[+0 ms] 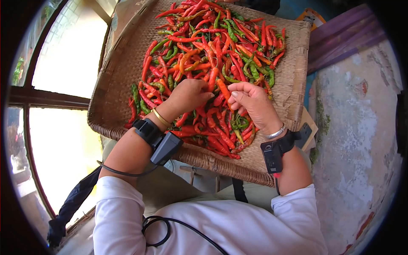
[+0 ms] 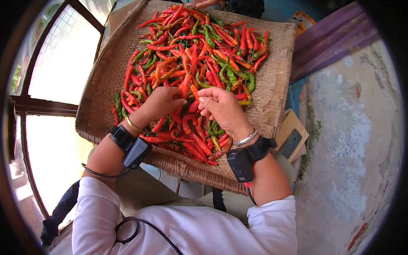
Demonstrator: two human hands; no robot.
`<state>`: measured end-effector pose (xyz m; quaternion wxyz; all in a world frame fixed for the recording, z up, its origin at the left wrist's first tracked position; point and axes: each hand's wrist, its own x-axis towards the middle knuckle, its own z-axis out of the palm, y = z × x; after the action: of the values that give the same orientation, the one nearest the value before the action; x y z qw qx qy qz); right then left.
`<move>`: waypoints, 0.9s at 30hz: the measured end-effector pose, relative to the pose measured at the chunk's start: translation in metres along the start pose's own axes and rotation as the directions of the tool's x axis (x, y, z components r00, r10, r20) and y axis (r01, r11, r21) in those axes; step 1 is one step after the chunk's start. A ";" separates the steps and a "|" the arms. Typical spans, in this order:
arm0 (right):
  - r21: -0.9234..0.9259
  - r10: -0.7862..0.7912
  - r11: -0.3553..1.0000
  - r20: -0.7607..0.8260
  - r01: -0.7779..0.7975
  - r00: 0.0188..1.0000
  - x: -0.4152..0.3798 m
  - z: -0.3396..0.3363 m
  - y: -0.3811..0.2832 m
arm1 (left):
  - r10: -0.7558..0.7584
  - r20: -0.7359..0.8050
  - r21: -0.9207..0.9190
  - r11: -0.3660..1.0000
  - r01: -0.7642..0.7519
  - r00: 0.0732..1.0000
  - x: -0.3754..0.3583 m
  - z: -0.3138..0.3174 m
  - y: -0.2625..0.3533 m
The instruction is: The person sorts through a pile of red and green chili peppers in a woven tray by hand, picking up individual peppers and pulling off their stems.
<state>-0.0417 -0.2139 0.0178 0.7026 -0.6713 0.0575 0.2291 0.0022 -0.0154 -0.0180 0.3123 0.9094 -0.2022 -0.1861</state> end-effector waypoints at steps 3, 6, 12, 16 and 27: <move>0.026 0.033 0.999 -0.015 -0.033 0.999 0.002 0.001 0.007 | 0.061 -0.013 -0.040 0.997 -0.061 0.998 -0.002 0.002 -0.002; 0.040 0.027 0.999 -0.090 -0.023 0.996 0.003 0.005 0.010 | 0.078 0.017 -0.273 0.960 -0.071 0.997 -0.010 0.001 0.009; 0.054 0.024 0.998 -0.029 -0.023 0.999 0.003 0.002 0.012 | 0.249 0.148 -0.205 0.955 -0.216 0.957 -0.026 -0.001 0.026; 0.110 0.085 0.990 0.074 -0.093 0.994 0.002 0.004 0.016 | 0.204 0.247 -0.403 0.911 -0.091 0.947 -0.029 -0.003 0.033; 0.460 -0.205 0.838 -0.237 0.295 0.950 0.006 -0.040 -0.013 | 0.144 0.270 -0.221 0.972 -0.084 0.952 -0.024 0.000 0.015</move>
<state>-0.0226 -0.2509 0.0238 0.8653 -0.4908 0.0878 0.0522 -0.0224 -0.0144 -0.0037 0.3831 0.8224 -0.2770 -0.3164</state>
